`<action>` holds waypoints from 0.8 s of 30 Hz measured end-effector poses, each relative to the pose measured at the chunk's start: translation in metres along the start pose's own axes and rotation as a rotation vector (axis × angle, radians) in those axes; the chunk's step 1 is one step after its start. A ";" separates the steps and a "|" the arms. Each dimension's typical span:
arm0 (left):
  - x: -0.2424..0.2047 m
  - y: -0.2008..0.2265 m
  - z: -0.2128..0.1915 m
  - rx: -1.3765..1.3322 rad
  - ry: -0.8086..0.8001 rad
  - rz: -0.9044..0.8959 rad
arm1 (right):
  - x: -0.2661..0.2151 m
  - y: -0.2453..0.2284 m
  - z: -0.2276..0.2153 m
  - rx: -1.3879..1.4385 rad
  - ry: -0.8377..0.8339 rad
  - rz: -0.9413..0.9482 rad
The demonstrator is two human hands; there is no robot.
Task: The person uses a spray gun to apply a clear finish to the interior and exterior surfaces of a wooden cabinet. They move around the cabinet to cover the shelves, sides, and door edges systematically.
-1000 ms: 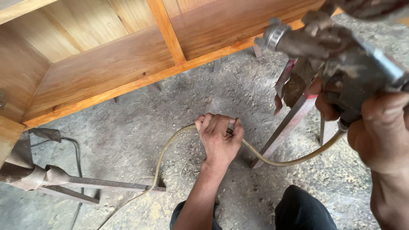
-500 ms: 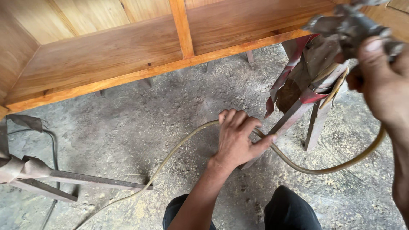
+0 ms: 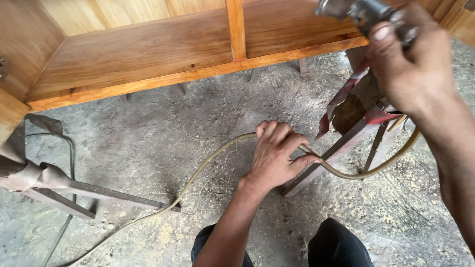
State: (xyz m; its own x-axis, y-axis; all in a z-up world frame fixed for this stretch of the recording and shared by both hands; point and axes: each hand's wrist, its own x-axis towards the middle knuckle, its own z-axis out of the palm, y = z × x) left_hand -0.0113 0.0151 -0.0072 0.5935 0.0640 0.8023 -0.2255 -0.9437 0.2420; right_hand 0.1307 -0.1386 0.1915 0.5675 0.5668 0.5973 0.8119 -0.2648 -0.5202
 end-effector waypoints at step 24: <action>0.000 0.010 0.009 0.005 0.050 0.014 | -0.022 0.064 -0.015 0.065 0.093 -0.081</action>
State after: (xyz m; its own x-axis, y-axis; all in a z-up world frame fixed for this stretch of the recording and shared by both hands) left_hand -0.0069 0.0033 -0.0097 0.5510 0.0668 0.8318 -0.2298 -0.9461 0.2281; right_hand 0.1719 -0.1797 0.1541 0.5132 0.5089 0.6912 0.8467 -0.1680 -0.5049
